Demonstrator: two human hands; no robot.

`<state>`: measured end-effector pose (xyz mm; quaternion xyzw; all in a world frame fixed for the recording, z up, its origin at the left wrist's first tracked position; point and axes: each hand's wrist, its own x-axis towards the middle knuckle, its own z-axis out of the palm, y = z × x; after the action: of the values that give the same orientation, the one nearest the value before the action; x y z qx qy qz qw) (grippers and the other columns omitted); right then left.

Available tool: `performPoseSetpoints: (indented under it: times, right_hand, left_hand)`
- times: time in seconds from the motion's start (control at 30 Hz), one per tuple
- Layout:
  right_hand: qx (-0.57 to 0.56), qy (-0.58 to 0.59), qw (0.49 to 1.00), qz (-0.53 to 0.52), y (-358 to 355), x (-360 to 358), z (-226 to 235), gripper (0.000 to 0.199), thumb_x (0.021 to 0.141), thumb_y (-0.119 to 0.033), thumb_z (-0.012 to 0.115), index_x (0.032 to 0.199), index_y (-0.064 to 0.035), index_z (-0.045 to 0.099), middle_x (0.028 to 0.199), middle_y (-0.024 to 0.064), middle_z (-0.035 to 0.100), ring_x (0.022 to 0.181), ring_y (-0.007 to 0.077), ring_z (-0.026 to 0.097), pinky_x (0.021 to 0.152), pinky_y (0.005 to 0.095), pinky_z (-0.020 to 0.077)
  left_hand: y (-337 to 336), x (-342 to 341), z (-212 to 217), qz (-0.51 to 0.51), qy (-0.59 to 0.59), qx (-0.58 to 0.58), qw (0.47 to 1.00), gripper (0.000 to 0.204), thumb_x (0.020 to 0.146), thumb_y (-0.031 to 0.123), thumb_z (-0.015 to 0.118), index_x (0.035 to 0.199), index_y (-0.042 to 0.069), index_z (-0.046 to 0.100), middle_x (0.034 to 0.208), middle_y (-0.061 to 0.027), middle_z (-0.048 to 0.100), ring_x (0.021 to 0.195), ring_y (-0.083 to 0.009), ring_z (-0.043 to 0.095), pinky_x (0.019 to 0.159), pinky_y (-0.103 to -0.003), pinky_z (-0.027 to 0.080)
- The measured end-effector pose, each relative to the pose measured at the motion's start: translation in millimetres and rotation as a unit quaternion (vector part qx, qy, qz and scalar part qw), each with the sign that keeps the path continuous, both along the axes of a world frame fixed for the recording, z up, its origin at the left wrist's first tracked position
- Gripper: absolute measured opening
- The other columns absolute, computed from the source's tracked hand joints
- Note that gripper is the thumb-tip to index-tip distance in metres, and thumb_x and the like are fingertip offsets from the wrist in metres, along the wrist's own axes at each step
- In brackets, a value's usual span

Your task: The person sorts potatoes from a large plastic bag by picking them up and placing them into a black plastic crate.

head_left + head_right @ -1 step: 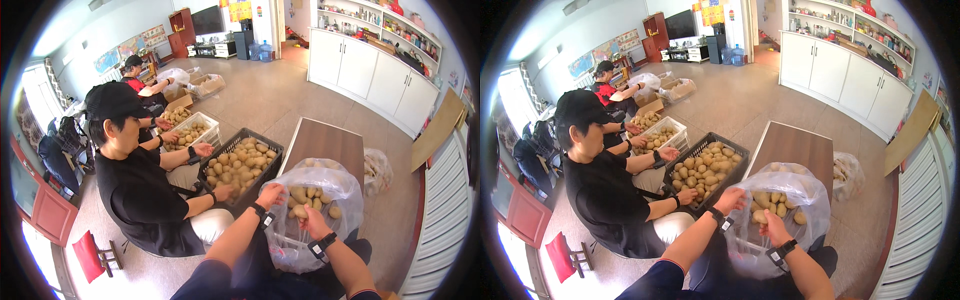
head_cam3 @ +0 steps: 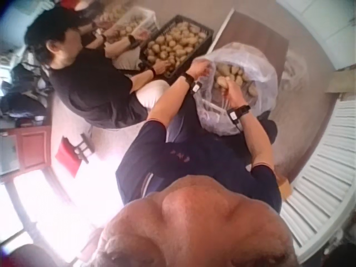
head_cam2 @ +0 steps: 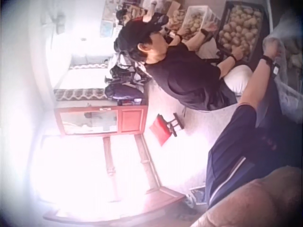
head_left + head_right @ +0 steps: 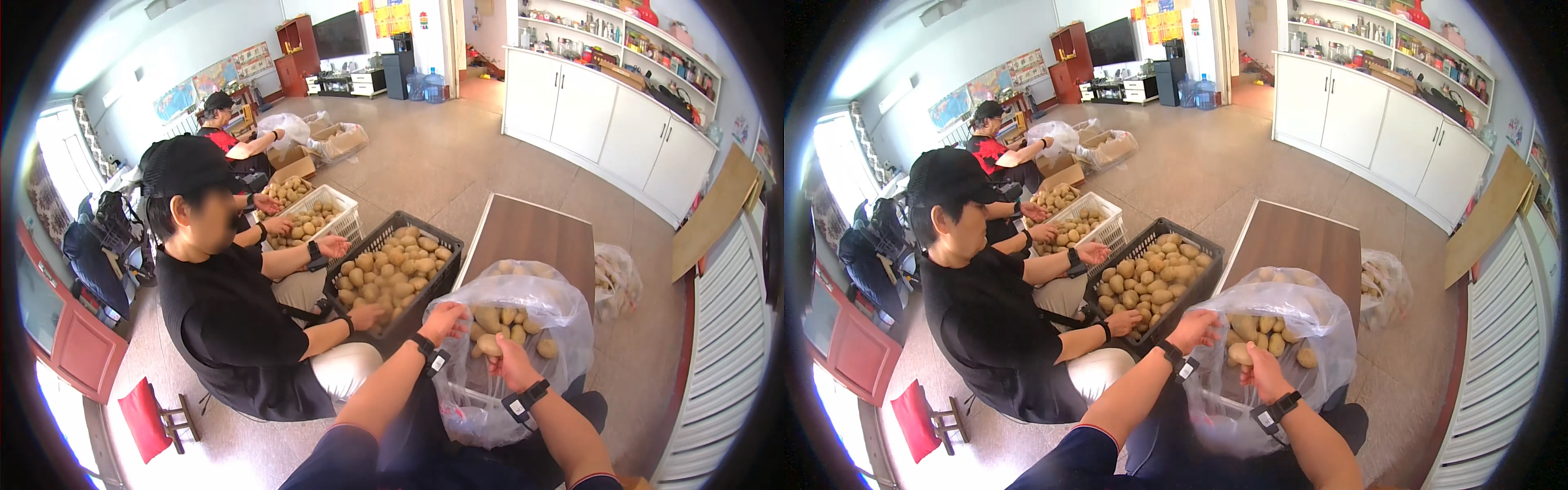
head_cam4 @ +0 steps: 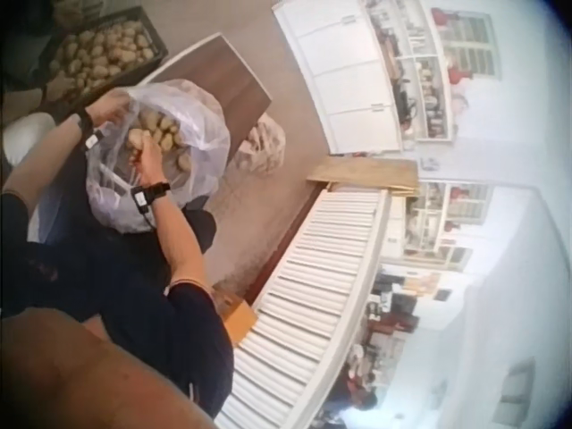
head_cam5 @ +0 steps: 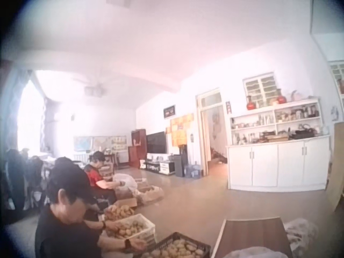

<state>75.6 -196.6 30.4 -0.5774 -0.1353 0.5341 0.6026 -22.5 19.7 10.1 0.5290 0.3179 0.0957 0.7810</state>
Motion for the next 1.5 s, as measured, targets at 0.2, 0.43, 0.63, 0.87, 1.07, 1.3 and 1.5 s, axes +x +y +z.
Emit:
performPoseSetpoints:
  times: [0.2,0.43,0.63,0.87,1.07,1.3,1.5]
  right_hand:
    - [0.003,-0.047,0.999,0.019,22.2,-7.8,17.6,0.035,0.1,-0.045,0.046,0.099,-0.0111,0.055,0.073,0.0009,0.052,0.06,0.0123,0.052,0.059,0.0316,0.0485]
    - [0.031,-0.095,0.994,0.039,33.1,-10.6,9.9,0.031,0.102,-0.039,0.045,0.109,-0.01,0.054,0.079,0.0021,0.055,0.063,0.0111,0.053,0.057,0.0275,0.0492]
    - [0.048,-0.095,0.993,0.05,33.8,-10.6,0.0,0.03,0.103,-0.035,0.045,0.116,-0.0102,0.054,0.085,0.0023,0.06,0.064,0.0108,0.054,0.059,0.0268,0.0493]
    - [0.031,-0.101,0.994,0.014,22.9,-10.4,-7.1,0.035,0.101,-0.031,0.049,0.124,-0.0043,0.052,0.089,0.0054,0.062,0.064,0.0119,0.056,0.058,0.0269,0.0489]
    - [-0.056,-0.226,0.972,0.039,-4.6,-5.2,-48.4,0.036,0.095,-0.024,0.057,0.121,0.0004,0.055,0.099,0.01,0.063,0.068,0.017,0.062,0.061,0.0309,0.0503]
    - [-0.118,-0.615,0.768,0.135,-45.3,12.0,-109.7,0.036,0.083,-0.018,0.065,0.111,0.0051,0.06,0.106,0.0222,0.064,0.096,0.037,0.063,0.085,0.0433,0.0498]
    - [-0.136,-0.638,0.739,0.169,-65.9,12.3,-117.0,0.038,0.08,-0.021,0.064,0.111,0.0017,0.062,0.118,0.022,0.061,0.108,0.0407,0.056,0.095,0.0467,0.045]
  left_hand:
    - [-10.7,-1.4,9.7,-0.085,0.019,0.002,0.996,0.049,0.093,0.046,0.057,0.121,0.006,0.056,0.105,-0.0094,0.063,0.07,-0.0207,0.065,0.053,-0.03,0.049]
    - [-17.5,-2.7,24.9,-0.173,-0.026,-0.028,0.984,0.041,0.097,0.046,0.052,0.107,0.007,0.06,0.086,-0.0055,0.064,0.066,-0.0157,0.061,0.052,-0.027,0.045]
    - [-17.5,-5.8,25.4,-0.201,-0.033,-0.039,0.978,0.032,0.098,0.04,0.054,0.104,0.009,0.059,0.081,-0.0034,0.065,0.066,-0.0128,0.062,0.05,-0.024,0.045]
    - [-11.8,-2.1,17.5,-0.156,-0.033,-0.041,0.986,0.031,0.097,0.038,0.055,0.105,0.007,0.058,0.085,-0.0047,0.065,0.062,-0.0137,0.062,0.047,-0.025,0.046]
    - [2.1,-3.5,3.4,-0.031,-0.053,-0.102,0.993,0.03,0.096,0.035,0.057,0.108,0.008,0.058,0.089,-0.0048,0.065,0.061,-0.0153,0.061,0.046,-0.027,0.048]
    - [37.5,-17.2,-23.0,0.193,-0.202,0.013,0.96,0.032,0.1,0.033,0.049,0.105,0.003,0.058,0.088,-0.0102,0.064,0.066,-0.0226,0.062,0.056,-0.035,0.055]
    - [58.4,-18.0,-27.8,0.325,-0.144,-0.202,0.913,0.032,0.1,0.029,0.046,0.113,0.0,0.054,0.096,-0.0142,0.062,0.076,-0.0275,0.062,0.063,-0.039,0.057]
